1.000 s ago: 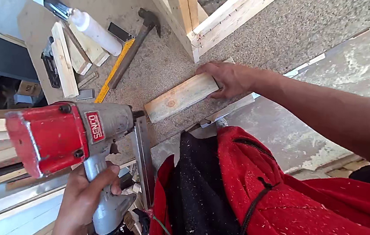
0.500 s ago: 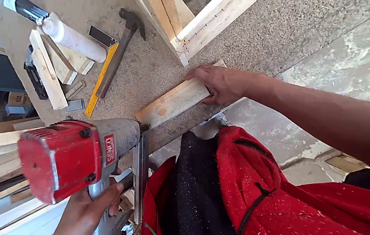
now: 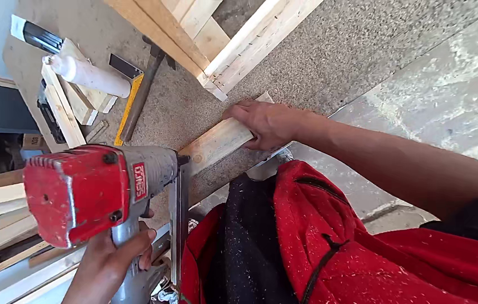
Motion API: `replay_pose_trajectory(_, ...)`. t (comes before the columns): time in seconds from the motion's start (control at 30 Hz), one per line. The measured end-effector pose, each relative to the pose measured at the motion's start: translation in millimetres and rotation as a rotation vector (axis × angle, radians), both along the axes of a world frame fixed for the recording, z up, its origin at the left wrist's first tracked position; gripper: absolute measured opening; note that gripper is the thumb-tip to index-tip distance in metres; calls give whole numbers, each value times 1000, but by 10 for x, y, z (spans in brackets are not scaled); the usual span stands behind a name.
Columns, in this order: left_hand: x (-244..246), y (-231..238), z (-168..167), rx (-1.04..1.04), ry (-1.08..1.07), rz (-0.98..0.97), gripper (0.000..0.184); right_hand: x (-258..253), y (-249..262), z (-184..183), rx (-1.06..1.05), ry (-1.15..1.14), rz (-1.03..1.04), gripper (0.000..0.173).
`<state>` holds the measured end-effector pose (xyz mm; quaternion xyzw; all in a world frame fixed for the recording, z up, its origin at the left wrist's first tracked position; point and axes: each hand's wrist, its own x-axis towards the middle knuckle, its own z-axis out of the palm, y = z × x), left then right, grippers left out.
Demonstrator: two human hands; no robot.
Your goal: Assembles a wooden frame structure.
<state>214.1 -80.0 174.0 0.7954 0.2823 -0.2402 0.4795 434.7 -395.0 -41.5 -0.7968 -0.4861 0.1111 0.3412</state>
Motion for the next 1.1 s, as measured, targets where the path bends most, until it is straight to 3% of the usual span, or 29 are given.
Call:
replay_pose_trajectory(0.23,94,-340,6,-160,41,9,50,15,5,-49,20,3,-13,86)
replay_pose_trajectory(0.37,184,-375,-1,-105,88,-20,44,25,17,-70,36,-35,-21,88)
replay_pose_trajectory(0.6,595,-748,126,-62,-19,-18,46,56,0,-75,23,8,-55,105)
replay_pose_trajectory(0.7,760,-762,-3,-56,38,-25,46,53,-14,-54,31,47,-50,121)
replay_pose_trajectory(0.83,748,-797,65,-7,45,-64,43,27,0,-63,93,48,-61,137)
replay_pose_trajectory(1.0,645,-864,40,-149,46,-95,48,46,-7,-83,135,65,-65,141)
replay_pose_trajectory(1.1,660,-859,-16,-84,82,-175,38,43,3,-99,175,40,-56,139)
